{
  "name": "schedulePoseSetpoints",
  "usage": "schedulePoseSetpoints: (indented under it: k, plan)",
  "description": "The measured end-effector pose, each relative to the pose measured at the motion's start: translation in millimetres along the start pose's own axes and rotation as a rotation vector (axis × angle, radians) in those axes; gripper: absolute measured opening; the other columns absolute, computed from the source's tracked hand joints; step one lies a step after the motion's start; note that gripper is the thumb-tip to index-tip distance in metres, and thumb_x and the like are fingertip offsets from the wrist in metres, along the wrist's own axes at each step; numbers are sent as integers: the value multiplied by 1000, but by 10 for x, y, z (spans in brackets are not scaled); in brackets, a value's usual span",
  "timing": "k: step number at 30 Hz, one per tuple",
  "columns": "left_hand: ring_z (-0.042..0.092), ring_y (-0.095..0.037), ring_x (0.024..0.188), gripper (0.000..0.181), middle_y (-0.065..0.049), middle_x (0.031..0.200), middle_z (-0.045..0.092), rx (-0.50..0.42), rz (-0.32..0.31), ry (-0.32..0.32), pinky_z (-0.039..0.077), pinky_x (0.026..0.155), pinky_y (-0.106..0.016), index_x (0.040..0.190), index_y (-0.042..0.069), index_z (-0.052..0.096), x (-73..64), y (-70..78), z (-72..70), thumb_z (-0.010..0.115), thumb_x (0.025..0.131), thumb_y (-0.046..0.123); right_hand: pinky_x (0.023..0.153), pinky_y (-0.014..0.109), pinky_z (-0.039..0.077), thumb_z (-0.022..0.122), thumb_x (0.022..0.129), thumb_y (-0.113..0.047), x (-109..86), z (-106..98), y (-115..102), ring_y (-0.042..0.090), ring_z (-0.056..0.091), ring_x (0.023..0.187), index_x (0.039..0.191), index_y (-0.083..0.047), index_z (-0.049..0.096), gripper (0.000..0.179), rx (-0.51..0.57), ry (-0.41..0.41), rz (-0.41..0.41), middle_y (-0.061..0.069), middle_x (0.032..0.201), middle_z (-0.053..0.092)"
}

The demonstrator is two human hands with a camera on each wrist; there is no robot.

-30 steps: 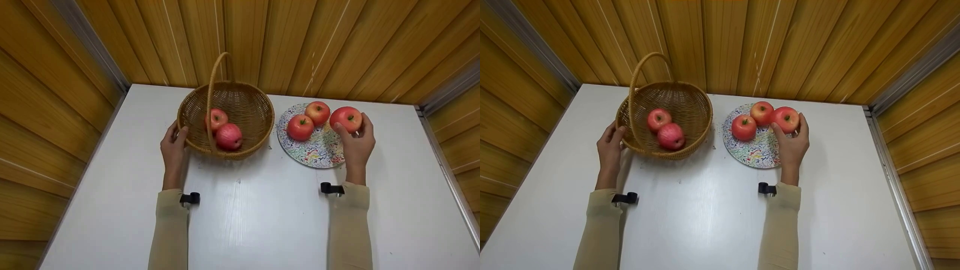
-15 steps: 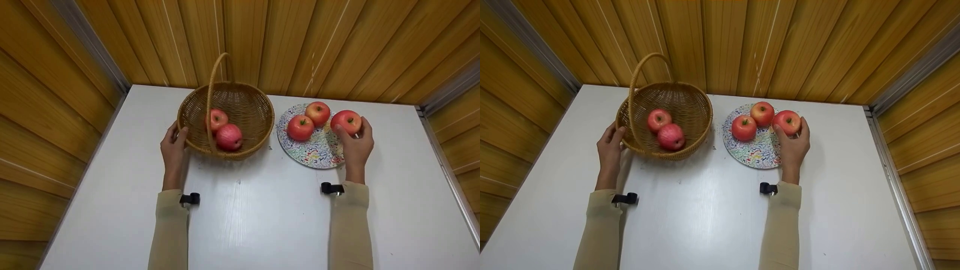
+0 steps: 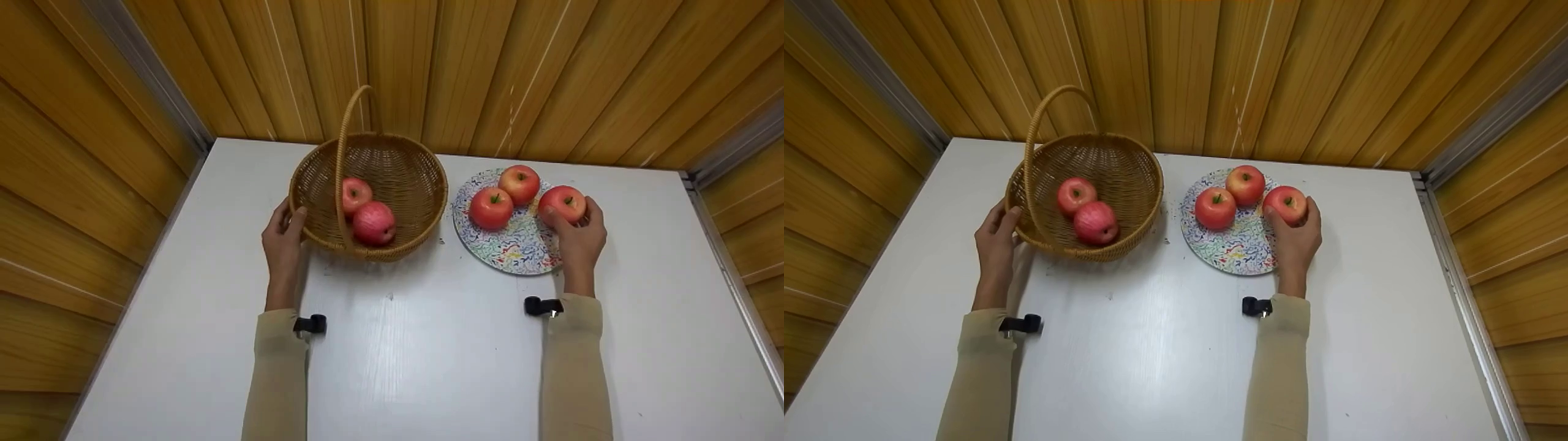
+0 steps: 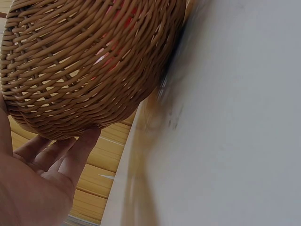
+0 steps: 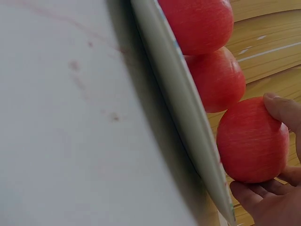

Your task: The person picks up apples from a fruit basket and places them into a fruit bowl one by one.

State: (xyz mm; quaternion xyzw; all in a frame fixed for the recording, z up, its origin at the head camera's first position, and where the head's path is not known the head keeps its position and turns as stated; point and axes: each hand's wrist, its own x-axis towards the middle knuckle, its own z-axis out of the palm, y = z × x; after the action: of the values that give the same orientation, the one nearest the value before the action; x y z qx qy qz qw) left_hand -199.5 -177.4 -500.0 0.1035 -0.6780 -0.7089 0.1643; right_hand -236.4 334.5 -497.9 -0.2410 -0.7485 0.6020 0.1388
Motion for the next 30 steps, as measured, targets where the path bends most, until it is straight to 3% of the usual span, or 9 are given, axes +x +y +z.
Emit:
schedulePoseSetpoints:
  k: [15,22,30]
  plan:
    - [65,-24,126,53,-7,149,60,11,-18,16,60,96,-41,154,15,58,12,14,15,68,106,36,120,24,33,83,95,-34,33,22,26,16,39,150,168,-17,33,91,-61,-14,24,4,169,38]
    - [65,-23,128,54,-6,149,60,17,-14,7,59,98,-40,154,16,58,-2,28,25,68,106,38,123,23,25,81,97,-35,30,27,36,13,30,155,170,-17,25,94,-70,-47,34,2,172,31]
    - [64,-34,129,52,-12,150,60,-43,-11,-4,59,97,-46,155,13,56,0,26,12,68,107,30,123,24,26,81,96,-35,1,49,30,15,32,155,170,-15,24,96,-81,-38,3,4,172,32]
